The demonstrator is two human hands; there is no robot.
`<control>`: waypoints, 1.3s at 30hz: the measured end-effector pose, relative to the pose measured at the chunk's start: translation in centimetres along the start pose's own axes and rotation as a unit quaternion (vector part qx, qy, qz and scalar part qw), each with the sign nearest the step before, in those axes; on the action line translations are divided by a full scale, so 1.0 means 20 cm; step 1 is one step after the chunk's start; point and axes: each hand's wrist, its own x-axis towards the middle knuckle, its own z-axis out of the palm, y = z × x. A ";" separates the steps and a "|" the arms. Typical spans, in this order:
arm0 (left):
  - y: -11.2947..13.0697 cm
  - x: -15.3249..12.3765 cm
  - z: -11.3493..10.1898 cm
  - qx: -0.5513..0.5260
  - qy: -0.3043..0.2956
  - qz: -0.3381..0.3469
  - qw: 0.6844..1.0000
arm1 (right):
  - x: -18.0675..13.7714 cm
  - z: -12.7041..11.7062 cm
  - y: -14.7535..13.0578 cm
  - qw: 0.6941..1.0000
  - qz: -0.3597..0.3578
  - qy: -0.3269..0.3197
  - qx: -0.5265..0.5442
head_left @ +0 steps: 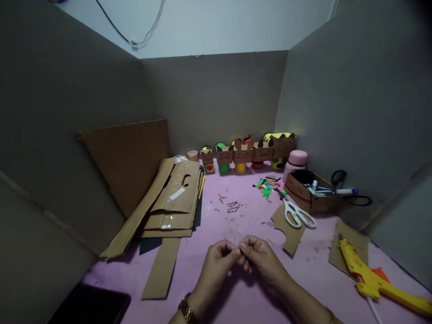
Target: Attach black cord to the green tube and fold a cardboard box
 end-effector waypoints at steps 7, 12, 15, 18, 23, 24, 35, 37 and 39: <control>-0.01 -0.01 0.01 0.039 0.012 0.000 0.999 | 0.06 -0.04 0.05 0.995 -0.001 0.080 -0.059; -0.04 0.00 0.00 0.073 0.039 0.008 0.997 | 0.08 -0.18 -0.06 0.903 -0.168 0.195 -0.343; -0.04 0.00 0.01 0.126 0.042 0.012 0.991 | 0.08 -0.24 -0.13 0.748 -0.212 0.236 -0.582; -0.04 0.00 0.01 0.177 0.035 0.014 0.983 | 0.09 -0.31 -0.16 0.615 -0.148 0.305 -0.712; -0.05 0.01 0.02 0.218 0.023 0.012 0.976 | 0.11 -0.44 -0.18 0.557 -0.057 0.388 -0.732; -0.05 0.01 0.02 0.222 0.022 0.013 0.975 | 0.11 -0.46 -0.18 0.556 -0.052 0.394 -0.730; -0.05 -0.01 0.04 0.248 0.019 0.023 0.968 | 0.09 -0.53 -0.20 0.597 -0.060 0.378 -0.705; -0.05 -0.01 0.03 0.254 0.018 0.026 0.967 | 0.10 -0.53 -0.20 0.613 -0.078 0.377 -0.690; -0.06 0.00 0.02 0.259 0.018 0.032 0.965 | 0.10 -0.54 -0.20 0.633 -0.101 0.379 -0.667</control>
